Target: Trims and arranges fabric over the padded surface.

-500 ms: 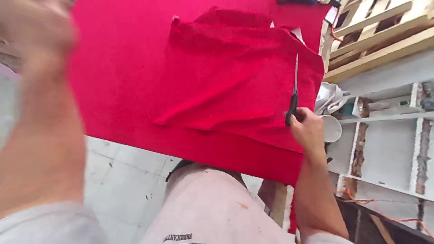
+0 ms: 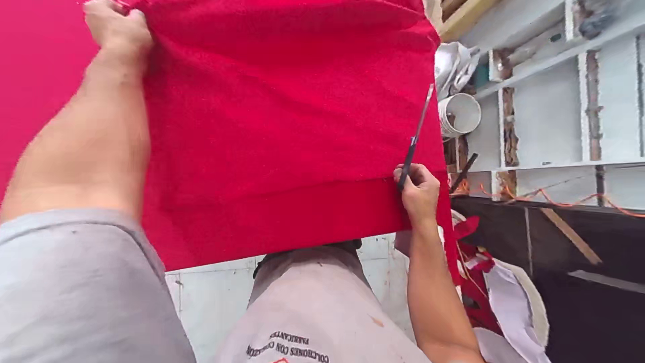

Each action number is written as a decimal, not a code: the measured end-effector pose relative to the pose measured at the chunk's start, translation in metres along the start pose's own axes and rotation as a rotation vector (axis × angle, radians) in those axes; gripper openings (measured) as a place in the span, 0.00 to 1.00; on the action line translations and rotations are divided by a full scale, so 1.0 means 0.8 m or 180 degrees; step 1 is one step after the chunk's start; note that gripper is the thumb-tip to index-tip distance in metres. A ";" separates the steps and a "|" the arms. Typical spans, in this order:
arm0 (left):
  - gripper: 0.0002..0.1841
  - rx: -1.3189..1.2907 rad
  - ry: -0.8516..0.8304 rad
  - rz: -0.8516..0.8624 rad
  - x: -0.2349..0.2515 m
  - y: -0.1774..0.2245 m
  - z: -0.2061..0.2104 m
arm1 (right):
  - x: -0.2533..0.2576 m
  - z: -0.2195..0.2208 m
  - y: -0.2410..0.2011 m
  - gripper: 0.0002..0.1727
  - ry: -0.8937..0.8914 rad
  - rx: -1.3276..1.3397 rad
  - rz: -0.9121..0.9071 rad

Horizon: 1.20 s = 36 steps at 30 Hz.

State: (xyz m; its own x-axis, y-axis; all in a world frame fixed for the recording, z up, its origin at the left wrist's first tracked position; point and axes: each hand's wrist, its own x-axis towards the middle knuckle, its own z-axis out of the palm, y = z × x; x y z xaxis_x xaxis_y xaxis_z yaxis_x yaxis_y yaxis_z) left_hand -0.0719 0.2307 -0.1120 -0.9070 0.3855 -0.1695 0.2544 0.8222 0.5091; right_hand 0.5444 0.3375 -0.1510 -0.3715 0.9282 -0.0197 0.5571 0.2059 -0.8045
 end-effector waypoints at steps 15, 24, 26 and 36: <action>0.23 -0.0764 -0.1094 -0.0719 -0.275 -0.193 -0.077 | 0.143 -0.020 -0.092 0.23 -0.0923 -0.1200 -0.0745; 0.22 -0.0935 -0.1406 -0.0487 -0.316 -0.217 -0.065 | 0.094 -0.017 -0.068 0.22 -0.0368 -0.1966 -0.0254; 0.23 -0.1030 -0.1390 -0.0358 -0.316 -0.216 -0.059 | 0.079 -0.030 -0.073 0.22 -0.0194 -0.1846 0.0012; 0.09 -0.1960 -0.1104 -0.0207 -0.322 -0.265 -0.050 | -0.026 -0.060 -0.036 0.22 0.0300 -0.1917 0.0707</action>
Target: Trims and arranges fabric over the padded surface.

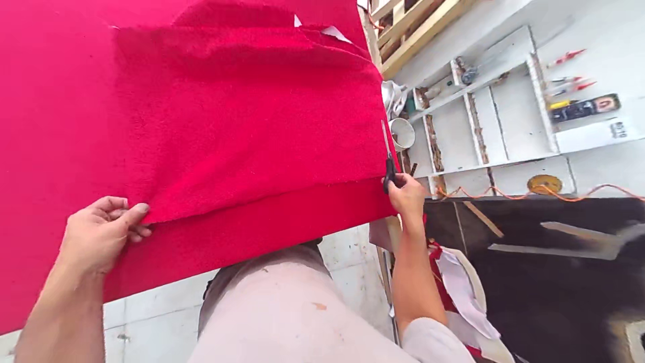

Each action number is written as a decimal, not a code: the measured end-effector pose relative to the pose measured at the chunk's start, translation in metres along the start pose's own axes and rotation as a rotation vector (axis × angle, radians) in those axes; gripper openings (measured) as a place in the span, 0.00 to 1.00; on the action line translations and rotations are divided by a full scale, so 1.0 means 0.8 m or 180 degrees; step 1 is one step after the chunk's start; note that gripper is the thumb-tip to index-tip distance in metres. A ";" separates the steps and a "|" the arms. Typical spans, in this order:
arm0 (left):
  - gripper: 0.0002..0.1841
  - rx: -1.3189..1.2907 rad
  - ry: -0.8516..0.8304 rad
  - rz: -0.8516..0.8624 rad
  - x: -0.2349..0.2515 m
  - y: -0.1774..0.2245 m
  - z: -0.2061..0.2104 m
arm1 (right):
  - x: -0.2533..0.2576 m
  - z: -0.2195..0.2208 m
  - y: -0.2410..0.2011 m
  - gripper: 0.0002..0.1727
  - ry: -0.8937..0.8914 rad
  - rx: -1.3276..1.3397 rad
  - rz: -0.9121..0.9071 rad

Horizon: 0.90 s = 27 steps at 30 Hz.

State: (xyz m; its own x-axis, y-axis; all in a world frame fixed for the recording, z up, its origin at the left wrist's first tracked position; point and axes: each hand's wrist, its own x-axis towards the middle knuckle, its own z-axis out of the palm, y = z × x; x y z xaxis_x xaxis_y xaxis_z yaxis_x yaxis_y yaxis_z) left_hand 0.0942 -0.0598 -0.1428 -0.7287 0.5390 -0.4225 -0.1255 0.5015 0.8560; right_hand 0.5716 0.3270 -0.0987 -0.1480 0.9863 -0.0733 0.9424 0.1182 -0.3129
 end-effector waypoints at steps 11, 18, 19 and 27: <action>0.06 0.0033 0.0220 -0.0343 -0.047 -0.015 -0.029 | -0.028 -0.010 0.019 0.22 -0.0020 0.0228 -0.0528; 0.16 0.0474 0.0319 -0.0423 -0.034 0.005 -0.020 | -0.021 0.040 0.006 0.26 -0.0432 -0.0064 -0.1591; 0.17 0.0558 0.0339 -0.0431 -0.032 0.008 -0.018 | -0.013 0.046 0.007 0.23 -0.0402 -0.0109 -0.1746; 0.09 0.0490 0.0405 -0.0070 -0.026 -0.003 -0.016 | 0.022 0.045 0.020 0.10 -0.0136 -0.0299 -0.2858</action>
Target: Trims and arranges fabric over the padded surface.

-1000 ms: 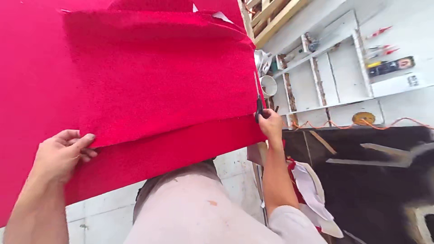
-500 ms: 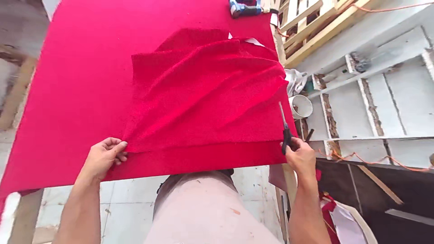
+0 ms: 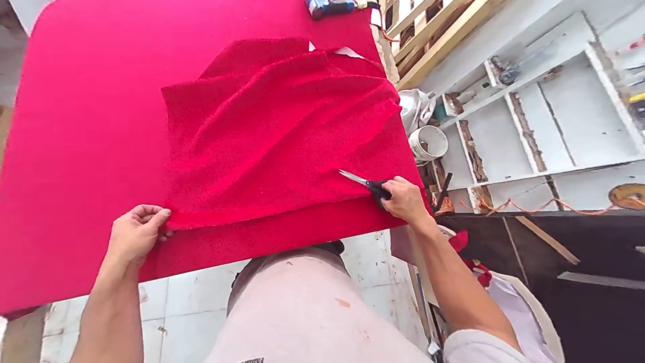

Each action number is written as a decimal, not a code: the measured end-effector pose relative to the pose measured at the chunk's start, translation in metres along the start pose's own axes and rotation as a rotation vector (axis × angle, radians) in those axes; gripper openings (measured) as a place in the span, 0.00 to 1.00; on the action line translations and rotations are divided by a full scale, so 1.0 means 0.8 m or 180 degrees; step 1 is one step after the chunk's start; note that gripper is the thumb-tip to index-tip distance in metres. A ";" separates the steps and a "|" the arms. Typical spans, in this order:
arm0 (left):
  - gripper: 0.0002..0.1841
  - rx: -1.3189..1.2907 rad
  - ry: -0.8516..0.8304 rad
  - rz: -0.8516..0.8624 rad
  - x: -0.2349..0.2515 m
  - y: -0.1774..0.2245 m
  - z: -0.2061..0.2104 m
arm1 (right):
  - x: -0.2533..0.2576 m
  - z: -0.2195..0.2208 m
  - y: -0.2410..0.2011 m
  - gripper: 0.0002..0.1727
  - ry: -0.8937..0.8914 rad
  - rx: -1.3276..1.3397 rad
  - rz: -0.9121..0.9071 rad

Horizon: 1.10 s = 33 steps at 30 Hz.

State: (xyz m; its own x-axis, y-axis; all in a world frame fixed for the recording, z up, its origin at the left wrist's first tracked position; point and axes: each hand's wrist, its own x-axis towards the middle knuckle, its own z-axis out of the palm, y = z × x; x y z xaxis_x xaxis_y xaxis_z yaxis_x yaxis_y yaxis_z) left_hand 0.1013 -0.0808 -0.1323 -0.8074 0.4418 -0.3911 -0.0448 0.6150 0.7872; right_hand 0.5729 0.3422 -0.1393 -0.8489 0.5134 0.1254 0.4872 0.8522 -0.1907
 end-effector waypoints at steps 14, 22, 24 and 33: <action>0.08 0.0703 -0.0624 -0.0236 -0.077 -0.061 -0.049 | -0.100 -0.014 -0.043 0.10 -0.0200 -0.0196 -0.0057; 0.26 0.1212 0.0129 0.0779 0.104 0.133 -0.040 | -0.126 -0.038 -0.042 0.26 0.0359 0.0280 0.1081; 0.26 0.1223 -0.0051 0.0918 0.169 0.200 -0.008 | -0.140 -0.044 -0.038 0.31 0.0498 0.0183 0.1490; 0.48 0.1997 0.0021 0.1134 0.413 0.400 0.196 | -0.209 -0.023 -0.087 0.28 0.0296 0.0504 0.3000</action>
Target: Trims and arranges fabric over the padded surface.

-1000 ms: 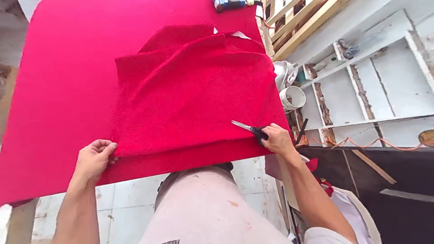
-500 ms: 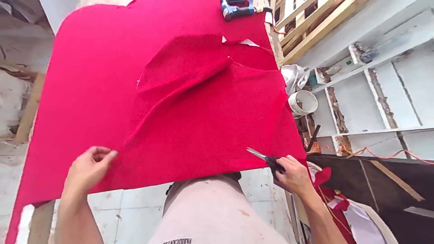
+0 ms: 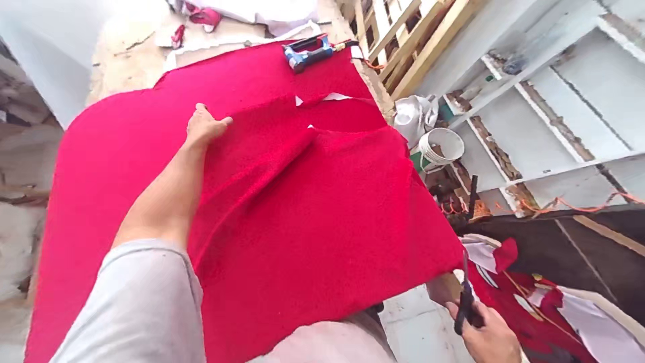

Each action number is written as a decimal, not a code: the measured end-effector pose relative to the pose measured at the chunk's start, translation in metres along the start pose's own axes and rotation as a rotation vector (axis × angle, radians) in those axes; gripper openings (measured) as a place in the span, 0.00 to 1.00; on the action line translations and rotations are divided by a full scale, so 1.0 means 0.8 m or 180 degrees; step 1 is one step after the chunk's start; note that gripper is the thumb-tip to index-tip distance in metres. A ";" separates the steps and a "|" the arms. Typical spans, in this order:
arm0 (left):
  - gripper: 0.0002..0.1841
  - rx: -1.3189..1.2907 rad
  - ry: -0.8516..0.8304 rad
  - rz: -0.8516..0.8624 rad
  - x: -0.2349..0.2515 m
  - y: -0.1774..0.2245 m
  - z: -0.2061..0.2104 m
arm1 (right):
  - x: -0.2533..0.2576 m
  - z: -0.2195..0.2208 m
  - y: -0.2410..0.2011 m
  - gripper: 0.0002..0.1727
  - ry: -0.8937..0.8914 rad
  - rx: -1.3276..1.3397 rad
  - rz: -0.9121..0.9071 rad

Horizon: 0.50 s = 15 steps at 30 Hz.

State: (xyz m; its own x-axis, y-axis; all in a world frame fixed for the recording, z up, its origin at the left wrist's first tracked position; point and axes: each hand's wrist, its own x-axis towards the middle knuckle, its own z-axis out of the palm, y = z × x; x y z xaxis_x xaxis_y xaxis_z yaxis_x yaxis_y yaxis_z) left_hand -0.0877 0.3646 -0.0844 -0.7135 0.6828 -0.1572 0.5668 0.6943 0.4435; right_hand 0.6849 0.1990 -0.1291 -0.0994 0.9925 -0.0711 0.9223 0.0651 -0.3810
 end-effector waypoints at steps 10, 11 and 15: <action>0.28 0.0663 0.0298 -0.0130 0.088 -0.048 -0.045 | -0.016 0.017 -0.020 0.29 0.0109 -0.0034 0.0431; 0.30 0.0620 0.0322 -0.0189 0.101 -0.078 -0.047 | -0.010 0.018 -0.024 0.31 0.0118 -0.0045 0.0395; 0.40 0.0088 0.0422 -0.0182 0.165 -0.198 -0.014 | 0.005 0.019 -0.045 0.30 0.0079 0.0151 0.0386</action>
State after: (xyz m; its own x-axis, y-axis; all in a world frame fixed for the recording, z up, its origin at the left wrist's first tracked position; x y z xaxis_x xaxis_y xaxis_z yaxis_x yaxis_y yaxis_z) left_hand -0.2763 0.3425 -0.1654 -0.7920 0.6073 -0.0626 0.5335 0.7384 0.4125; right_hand 0.6453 0.1994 -0.1298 0.0215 0.9951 -0.0967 0.9082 -0.0599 -0.4141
